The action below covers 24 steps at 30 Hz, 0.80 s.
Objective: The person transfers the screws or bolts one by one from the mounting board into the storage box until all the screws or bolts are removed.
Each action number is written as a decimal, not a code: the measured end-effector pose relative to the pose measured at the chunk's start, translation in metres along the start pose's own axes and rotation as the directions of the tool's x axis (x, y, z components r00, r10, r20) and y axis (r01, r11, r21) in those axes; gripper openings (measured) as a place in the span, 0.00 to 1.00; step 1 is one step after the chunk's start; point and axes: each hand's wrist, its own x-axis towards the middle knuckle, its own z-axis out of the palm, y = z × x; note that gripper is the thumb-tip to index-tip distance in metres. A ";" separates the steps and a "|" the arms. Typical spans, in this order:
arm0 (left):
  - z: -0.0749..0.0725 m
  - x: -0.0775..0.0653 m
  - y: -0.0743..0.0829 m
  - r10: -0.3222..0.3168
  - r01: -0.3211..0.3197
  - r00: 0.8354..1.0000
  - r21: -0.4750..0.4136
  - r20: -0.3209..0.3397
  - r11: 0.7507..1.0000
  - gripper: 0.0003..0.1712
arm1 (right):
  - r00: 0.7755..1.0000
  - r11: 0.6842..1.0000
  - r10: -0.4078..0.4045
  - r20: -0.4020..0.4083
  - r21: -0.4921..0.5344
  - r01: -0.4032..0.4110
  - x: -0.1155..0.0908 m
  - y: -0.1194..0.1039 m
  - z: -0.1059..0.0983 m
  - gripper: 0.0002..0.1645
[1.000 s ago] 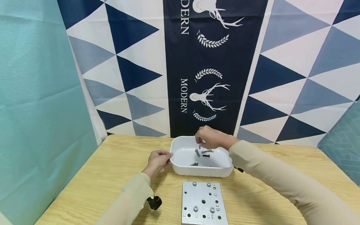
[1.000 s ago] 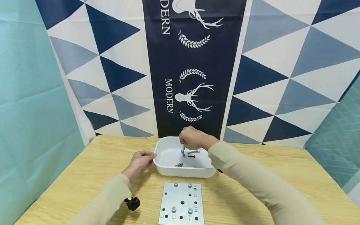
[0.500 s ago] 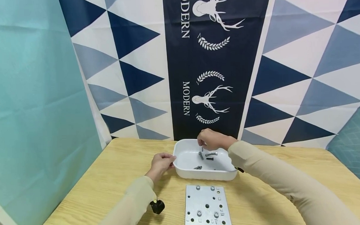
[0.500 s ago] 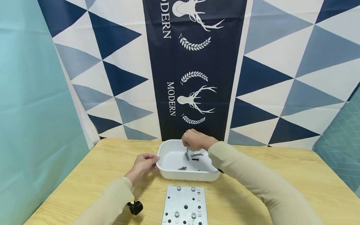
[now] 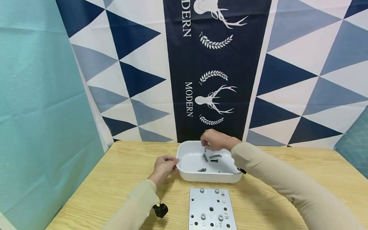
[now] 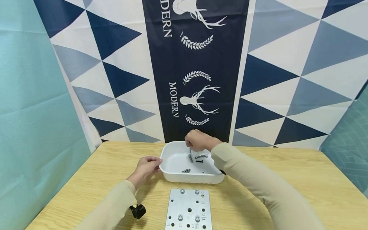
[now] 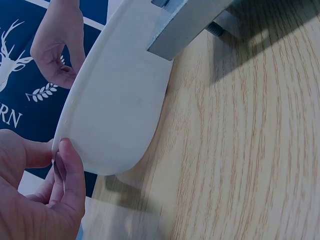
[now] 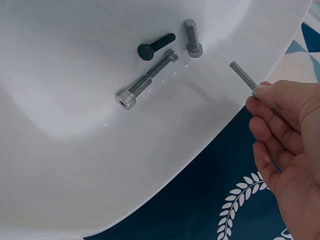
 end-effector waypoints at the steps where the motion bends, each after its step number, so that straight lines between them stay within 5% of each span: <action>1: 0.000 0.000 0.001 0.002 -0.002 1.000 0.002 0.001 1.000 0.11 | 1.000 1.000 0.004 0.001 0.001 -0.004 0.000 0.000 0.000 0.07; 13: 0.007 0.001 0.002 0.005 -0.005 0.999 -0.008 0.042 1.000 0.11 | 0.999 0.999 -0.004 -0.043 0.033 0.006 -0.020 -0.002 -0.013 0.11; 19: 0.003 -0.003 0.007 -0.039 0.044 0.997 -0.066 0.064 0.997 0.10 | 0.995 1.000 -0.006 -0.103 0.021 0.008 -0.049 -0.022 -0.024 0.12; 24: -0.002 -0.003 0.009 -0.041 0.043 0.998 -0.065 0.037 0.997 0.15 | 0.973 0.998 -0.014 -0.231 -0.058 0.001 -0.082 -0.044 -0.025 0.12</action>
